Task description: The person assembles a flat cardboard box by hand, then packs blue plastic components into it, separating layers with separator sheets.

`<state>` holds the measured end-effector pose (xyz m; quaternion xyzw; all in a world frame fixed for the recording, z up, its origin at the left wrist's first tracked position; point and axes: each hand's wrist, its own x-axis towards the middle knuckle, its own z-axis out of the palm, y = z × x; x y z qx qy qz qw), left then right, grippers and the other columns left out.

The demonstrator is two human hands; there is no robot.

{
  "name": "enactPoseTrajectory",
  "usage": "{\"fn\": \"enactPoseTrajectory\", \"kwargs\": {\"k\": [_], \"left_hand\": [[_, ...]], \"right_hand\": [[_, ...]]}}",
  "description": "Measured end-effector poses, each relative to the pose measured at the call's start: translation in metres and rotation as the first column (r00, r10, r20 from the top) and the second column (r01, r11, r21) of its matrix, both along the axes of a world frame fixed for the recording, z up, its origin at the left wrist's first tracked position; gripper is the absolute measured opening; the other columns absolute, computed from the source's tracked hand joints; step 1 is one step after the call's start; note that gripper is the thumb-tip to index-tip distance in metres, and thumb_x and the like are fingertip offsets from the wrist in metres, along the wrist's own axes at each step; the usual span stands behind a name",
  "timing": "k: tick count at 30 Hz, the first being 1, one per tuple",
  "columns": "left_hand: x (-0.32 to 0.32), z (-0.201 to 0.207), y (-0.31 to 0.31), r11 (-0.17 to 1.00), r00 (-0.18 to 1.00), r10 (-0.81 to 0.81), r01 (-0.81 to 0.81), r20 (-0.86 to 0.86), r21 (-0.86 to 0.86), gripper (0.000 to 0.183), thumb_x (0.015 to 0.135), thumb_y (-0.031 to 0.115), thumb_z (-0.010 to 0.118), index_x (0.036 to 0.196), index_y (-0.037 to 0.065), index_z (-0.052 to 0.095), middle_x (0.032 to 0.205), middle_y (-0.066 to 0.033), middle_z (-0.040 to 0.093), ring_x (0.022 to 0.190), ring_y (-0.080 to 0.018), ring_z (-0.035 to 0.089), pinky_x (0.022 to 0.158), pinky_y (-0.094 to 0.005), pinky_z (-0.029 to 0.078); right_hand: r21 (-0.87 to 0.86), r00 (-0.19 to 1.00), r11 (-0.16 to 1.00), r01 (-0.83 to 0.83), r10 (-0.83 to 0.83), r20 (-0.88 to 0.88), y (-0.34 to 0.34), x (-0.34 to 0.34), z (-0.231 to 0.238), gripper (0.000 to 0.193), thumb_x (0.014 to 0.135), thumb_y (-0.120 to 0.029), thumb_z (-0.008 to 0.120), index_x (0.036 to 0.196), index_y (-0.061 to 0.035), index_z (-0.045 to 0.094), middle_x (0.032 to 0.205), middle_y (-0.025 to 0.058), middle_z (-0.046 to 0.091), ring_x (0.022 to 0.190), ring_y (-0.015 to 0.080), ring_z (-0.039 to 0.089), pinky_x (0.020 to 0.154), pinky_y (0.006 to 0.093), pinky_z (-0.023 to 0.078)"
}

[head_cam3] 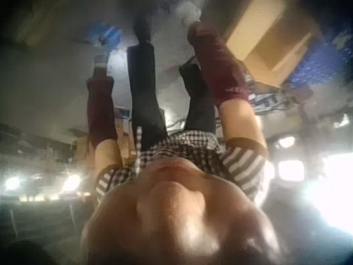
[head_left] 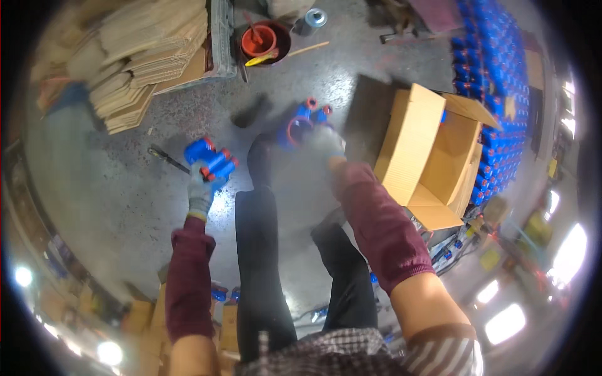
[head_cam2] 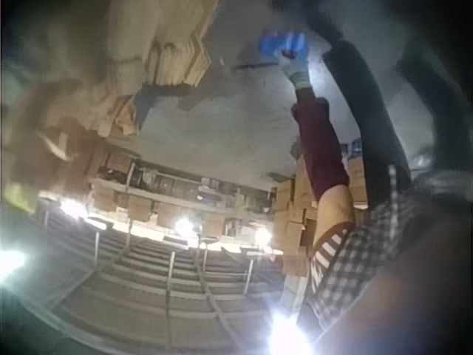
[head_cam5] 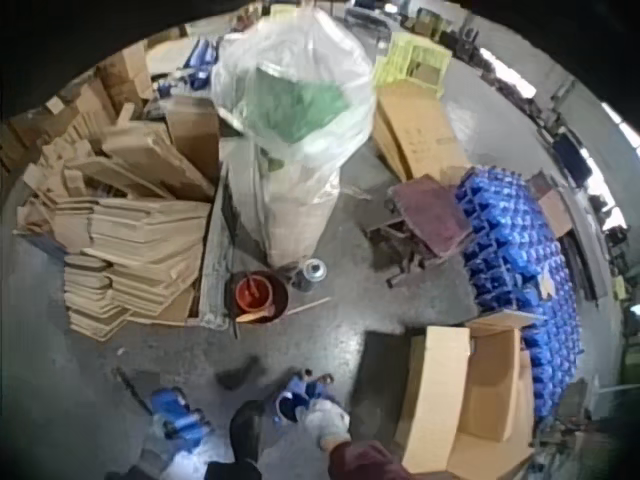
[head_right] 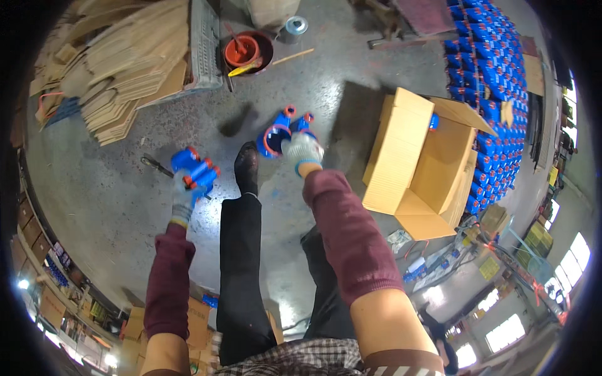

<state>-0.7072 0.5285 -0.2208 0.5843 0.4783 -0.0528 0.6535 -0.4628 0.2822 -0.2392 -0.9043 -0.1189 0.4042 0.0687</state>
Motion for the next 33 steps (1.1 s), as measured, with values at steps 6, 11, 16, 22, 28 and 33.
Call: {"fn": "enactPoseTrajectory", "kwargs": {"k": [6, 11, 16, 22, 28, 33], "left_hand": [[0.098, -0.094, 0.056, 0.789, 0.883, -0.401, 0.468, -0.244, 0.398, 0.054, 0.061, 0.003, 0.076, 0.105, 0.010, 0.047, 0.096, -0.0055, 0.053, 0.085, -0.0194, 0.054, 0.076, -0.0346, 0.048], [0.139, -0.128, 0.060, 0.750, 0.819, -0.440, 0.561, -0.368, 0.351, 0.057, 0.059, 0.011, 0.080, 0.107, 0.010, 0.050, 0.091, -0.0090, 0.057, 0.084, -0.0227, 0.057, 0.081, -0.0347, 0.046], [0.147, -0.185, 0.053, 0.729, 0.838, -0.439, 0.543, -0.324, 0.416, 0.059, 0.061, 0.019, 0.080, 0.113, 0.014, 0.053, 0.104, -0.0103, 0.061, 0.097, -0.0251, 0.060, 0.084, -0.0371, 0.045], [0.166, -0.245, 0.073, 0.870, 0.903, -0.429, 0.421, -0.027, 0.257, 0.062, 0.074, 0.009, 0.072, 0.129, 0.009, 0.042, 0.114, -0.0069, 0.053, 0.102, -0.0204, 0.052, 0.087, -0.0317, 0.044], [0.137, -0.130, 0.077, 0.622, 0.690, -0.625, 0.723, -0.364, 0.302, 0.078, 0.081, 0.013, 0.067, 0.142, 0.002, 0.020, 0.138, -0.0146, 0.039, 0.119, -0.0233, 0.044, 0.098, -0.0354, 0.036], [0.106, -0.027, 0.044, 0.440, 0.417, -0.846, 0.898, -0.332, 0.006, 0.069, 0.078, -0.003, 0.059, 0.140, 0.006, 0.031, 0.137, -0.0130, 0.041, 0.124, -0.0261, 0.041, 0.101, -0.0379, 0.035]], "right_hand": [[-0.161, 0.953, 0.942, 0.294, -0.277, 0.124, 0.089, 0.046, -0.063, 0.034, 0.080, -0.038, 0.056, 0.101, -0.0152, 0.069, 0.100, 0.0128, 0.065, 0.098, 0.0312, 0.062, 0.084, 0.0427, 0.049], [-0.258, 0.851, 0.816, 0.516, -0.522, 0.053, 0.138, 0.022, -0.099, 0.035, 0.084, -0.039, 0.055, 0.105, -0.0153, 0.068, 0.114, 0.0114, 0.060, 0.107, 0.0278, 0.058, 0.088, 0.0407, 0.048], [-0.218, 0.811, 0.794, 0.568, -0.584, -0.014, 0.157, 0.008, -0.124, 0.034, 0.085, -0.034, 0.054, 0.103, -0.0083, 0.067, 0.115, 0.0156, 0.058, 0.106, 0.0308, 0.058, 0.088, 0.0418, 0.048], [0.019, 0.886, 0.889, 0.458, -0.458, 0.079, 0.135, -0.011, -0.092, 0.046, 0.084, -0.023, 0.046, 0.126, -0.0045, 0.046, 0.122, 0.0204, 0.048, 0.118, 0.0396, 0.043, 0.097, 0.0535, 0.032], [0.326, 0.616, 0.523, 0.787, -0.687, -0.385, 0.015, -0.109, 0.087, 0.035, 0.086, -0.023, 0.048, 0.115, -0.0030, 0.052, 0.115, 0.0192, 0.057, 0.107, 0.0350, 0.054, 0.091, 0.0419, 0.041], [-0.018, 0.181, 0.206, 0.978, -0.893, -0.412, -0.128, -0.309, 0.213, 0.038, 0.092, -0.029, 0.043, 0.122, -0.0087, 0.053, 0.117, 0.0169, 0.058, 0.112, 0.0319, 0.053, 0.093, 0.0386, 0.042]]}}
